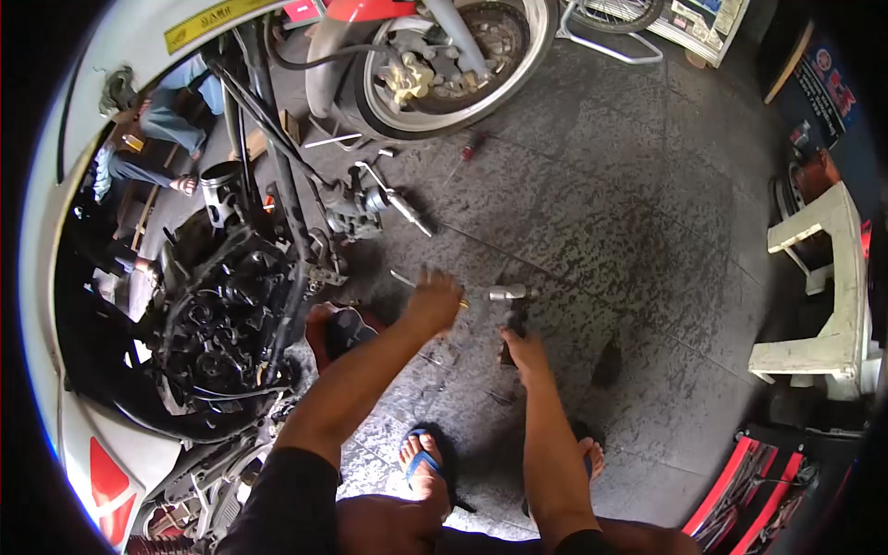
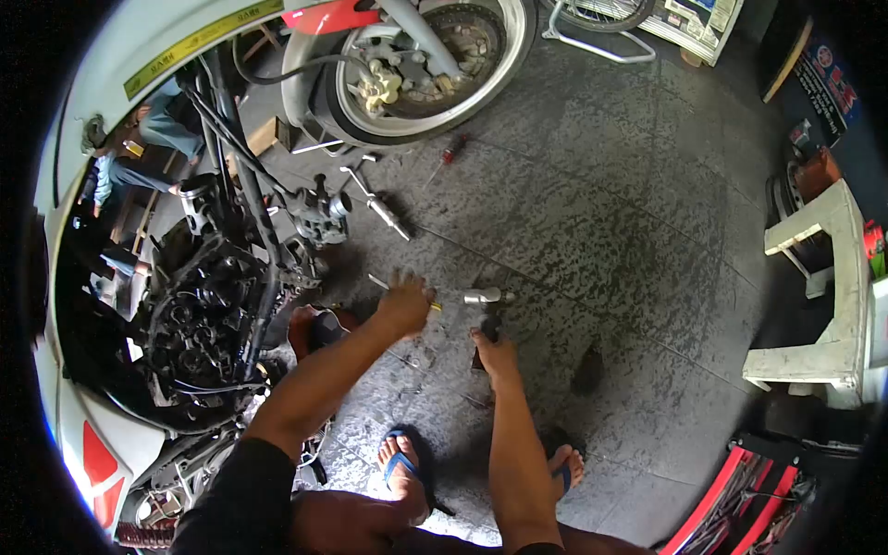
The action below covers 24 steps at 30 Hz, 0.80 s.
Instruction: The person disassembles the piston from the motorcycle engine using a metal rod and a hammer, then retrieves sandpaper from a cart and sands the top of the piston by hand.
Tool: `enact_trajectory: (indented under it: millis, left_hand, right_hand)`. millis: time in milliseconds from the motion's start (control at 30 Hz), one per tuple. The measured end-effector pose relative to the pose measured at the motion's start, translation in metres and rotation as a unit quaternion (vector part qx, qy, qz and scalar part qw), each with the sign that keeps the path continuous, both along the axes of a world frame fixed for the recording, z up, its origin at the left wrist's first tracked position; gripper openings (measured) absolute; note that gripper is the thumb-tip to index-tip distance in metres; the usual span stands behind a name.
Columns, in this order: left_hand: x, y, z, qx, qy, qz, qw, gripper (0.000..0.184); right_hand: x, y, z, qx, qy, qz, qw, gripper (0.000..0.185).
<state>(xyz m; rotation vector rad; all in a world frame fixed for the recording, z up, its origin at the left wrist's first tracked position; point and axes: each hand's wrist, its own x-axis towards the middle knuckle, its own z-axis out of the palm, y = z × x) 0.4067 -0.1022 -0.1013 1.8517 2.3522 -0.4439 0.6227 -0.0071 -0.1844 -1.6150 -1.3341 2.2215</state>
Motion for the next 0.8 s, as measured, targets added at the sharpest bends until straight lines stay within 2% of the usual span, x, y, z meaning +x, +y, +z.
enact_trajectory:
  millis: [33,67,100,133,167,200,233,267,333,400,467,533,600,633,667,700,733,767,800]
  left_hand:
    - [0.003,0.004,-0.005,-0.002,-0.007,0.004,1.000,0.039]
    - [0.003,0.011,-0.008,0.066,-0.017,0.036,0.997,0.040]
    - [0.008,0.014,-0.013,0.131,-0.023,0.071,0.989,0.041]
    - [0.025,0.017,-0.006,0.138,-0.056,0.087,0.985,0.042]
    - [0.046,0.023,0.009,0.145,-0.089,0.100,0.980,0.043]
    - [0.066,0.025,0.022,0.084,-0.185,0.110,0.973,0.045]
    - [0.085,0.026,0.029,0.027,-0.277,0.114,0.954,0.047]
    - [0.108,0.021,0.020,-0.005,-0.280,0.069,0.958,0.047]
    - [0.139,0.010,0.009,-0.035,-0.283,0.013,0.958,0.047]
    - [0.160,0.007,0.009,-0.091,-0.291,-0.107,0.946,0.043]
    - [0.170,0.018,0.013,-0.080,-0.294,-0.102,0.947,0.044]
    - [0.174,0.029,0.015,-0.070,-0.288,-0.095,0.950,0.045]
    - [0.183,0.041,0.010,0.010,-0.291,-0.104,0.951,0.048]
    - [0.184,0.050,0.015,-0.050,-0.293,-0.091,0.950,0.047]
    - [0.185,0.060,0.026,-0.106,-0.297,-0.099,0.944,0.047]
    - [0.191,0.065,0.042,-0.097,-0.289,-0.093,0.948,0.045]
    - [0.194,0.070,0.063,-0.029,-0.313,-0.141,0.939,0.047]
    - [0.192,0.075,0.060,-0.025,-0.324,-0.125,0.937,0.052]
    - [0.195,0.077,0.060,0.016,-0.355,-0.076,0.931,0.050]
  right_hand:
    - [0.002,0.009,0.031,0.122,-0.061,0.076,0.988,0.048]
    - [0.005,0.017,0.064,0.241,-0.139,0.142,0.950,0.055]
    - [0.017,0.033,0.090,0.270,-0.168,0.164,0.934,0.060]
    - [0.041,0.057,0.045,0.314,-0.130,0.156,0.928,0.058]
    - [0.058,0.073,0.069,0.281,-0.053,0.108,0.952,0.056]
    - [0.071,0.091,0.097,0.340,-0.138,0.141,0.919,0.055]
    - [0.092,0.111,0.100,0.340,-0.154,0.164,0.913,0.056]
    - [0.120,0.131,0.098,0.340,-0.171,0.183,0.906,0.057]
    - [0.202,0.160,0.072,0.509,-0.284,0.277,0.764,0.053]
    - [0.255,0.156,0.130,0.396,-0.341,0.376,0.765,0.047]
    - [0.331,0.145,0.139,0.420,-0.400,0.418,0.699,0.042]
    - [0.377,0.121,0.165,0.303,-0.414,0.367,0.776,0.043]
    - [0.436,0.090,0.136,0.314,-0.355,0.282,0.834,0.041]
    - [0.473,0.070,0.108,0.340,-0.317,0.204,0.861,0.039]
    - [0.502,0.053,0.075,0.205,-0.285,0.085,0.933,0.035]
    - [0.556,0.024,-0.002,0.360,-0.293,0.113,0.879,0.030]
    - [0.552,0.001,-0.006,0.457,-0.294,0.226,0.808,0.025]
    - [0.548,-0.022,-0.009,0.559,-0.294,0.313,0.710,0.023]
    - [0.568,-0.050,-0.071,0.508,-0.216,0.201,0.809,0.016]
